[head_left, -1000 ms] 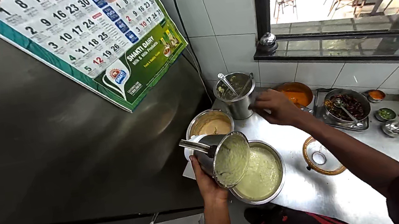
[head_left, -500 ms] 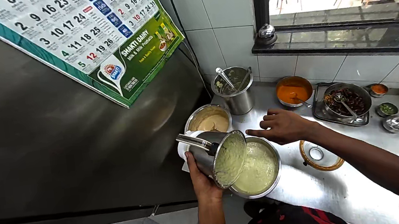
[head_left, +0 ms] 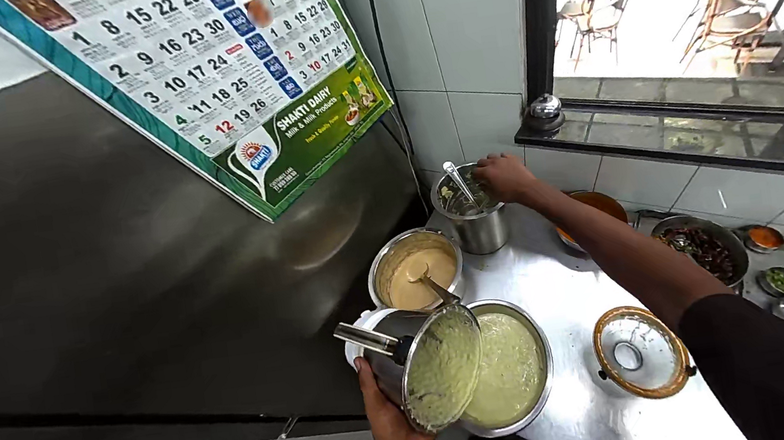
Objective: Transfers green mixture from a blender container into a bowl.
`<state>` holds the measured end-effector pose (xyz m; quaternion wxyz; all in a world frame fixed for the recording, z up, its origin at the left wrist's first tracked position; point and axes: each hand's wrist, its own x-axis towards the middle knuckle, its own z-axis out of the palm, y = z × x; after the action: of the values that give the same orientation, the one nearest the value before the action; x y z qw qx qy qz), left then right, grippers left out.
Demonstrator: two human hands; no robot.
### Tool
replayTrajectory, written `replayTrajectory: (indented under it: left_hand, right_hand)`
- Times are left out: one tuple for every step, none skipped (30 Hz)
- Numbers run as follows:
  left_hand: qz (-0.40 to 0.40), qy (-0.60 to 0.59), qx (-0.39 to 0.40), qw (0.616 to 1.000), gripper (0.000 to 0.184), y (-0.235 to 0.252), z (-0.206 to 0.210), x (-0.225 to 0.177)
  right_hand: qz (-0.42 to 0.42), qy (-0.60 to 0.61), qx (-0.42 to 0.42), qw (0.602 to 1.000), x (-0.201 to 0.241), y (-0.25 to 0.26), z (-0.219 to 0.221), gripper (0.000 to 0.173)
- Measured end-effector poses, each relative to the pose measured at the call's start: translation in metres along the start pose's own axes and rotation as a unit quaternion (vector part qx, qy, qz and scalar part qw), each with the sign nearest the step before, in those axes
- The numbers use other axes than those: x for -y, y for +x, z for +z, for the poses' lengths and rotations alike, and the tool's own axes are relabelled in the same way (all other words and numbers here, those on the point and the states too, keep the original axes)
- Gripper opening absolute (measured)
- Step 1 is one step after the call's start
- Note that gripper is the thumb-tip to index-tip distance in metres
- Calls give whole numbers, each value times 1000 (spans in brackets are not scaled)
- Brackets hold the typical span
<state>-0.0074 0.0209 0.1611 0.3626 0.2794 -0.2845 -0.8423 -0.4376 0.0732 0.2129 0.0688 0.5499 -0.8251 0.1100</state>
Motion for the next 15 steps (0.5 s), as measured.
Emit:
replayTrajectory:
  left_hand:
    - [4,-5,1,1000,59,1,-2,0]
    - [6,-12,5,1000,59,1,-4,1]
    - [5,-16,6,1000,59,0,-5,0]
    - [4,-19,6,1000,59,-1,-5,0]
    - [3,-21,4,1000,59,-2,-6,-2]
    - [4,-26,4,1000,58,-3,-7,-3]
    - [9,-29,6,1000,57,-3,-8,-5]
    - [15,-28,8,999,55,-3,-9,-7]
    - [20,-21,9,1000,54,-2,-10,-8]
    - [24,-12,11,1000,54,-1,-13,-9]
    - [27,-4,15,1000,53,1,-15,-9]
    - [27,-1,16,1000,53,3,-16,-10]
    - [26,0,19,999,53,5,-17,-10]
    - [23,0,22,999,53,8,-18,-10]
    - [20,0,23,1000,54,10,-18,-10]
  right_hand:
    - [7,-44,43,998,0,16,5,25]
    - [24,-86,86,992,0,29,12,28]
    - [43,-126,127,983,1,38,20,29]
    - [61,-161,169,971,3,45,28,28]
    - [77,-180,206,959,4,51,34,27]
    - [87,-183,232,951,5,55,37,26]
    - [84,-178,246,949,4,57,37,26]
    - [70,-168,243,953,2,59,35,24]
    - [53,-155,226,960,-1,59,31,21]
    - [33,-149,201,968,-4,58,26,19]
    - [14,-160,179,971,-6,56,19,17]
    - [3,-172,165,971,-6,50,10,15]
    - [2,-176,153,972,-5,42,0,15]
    - [6,-169,141,975,-3,31,-12,18]
    - [15,-154,126,980,-2,18,-22,21]
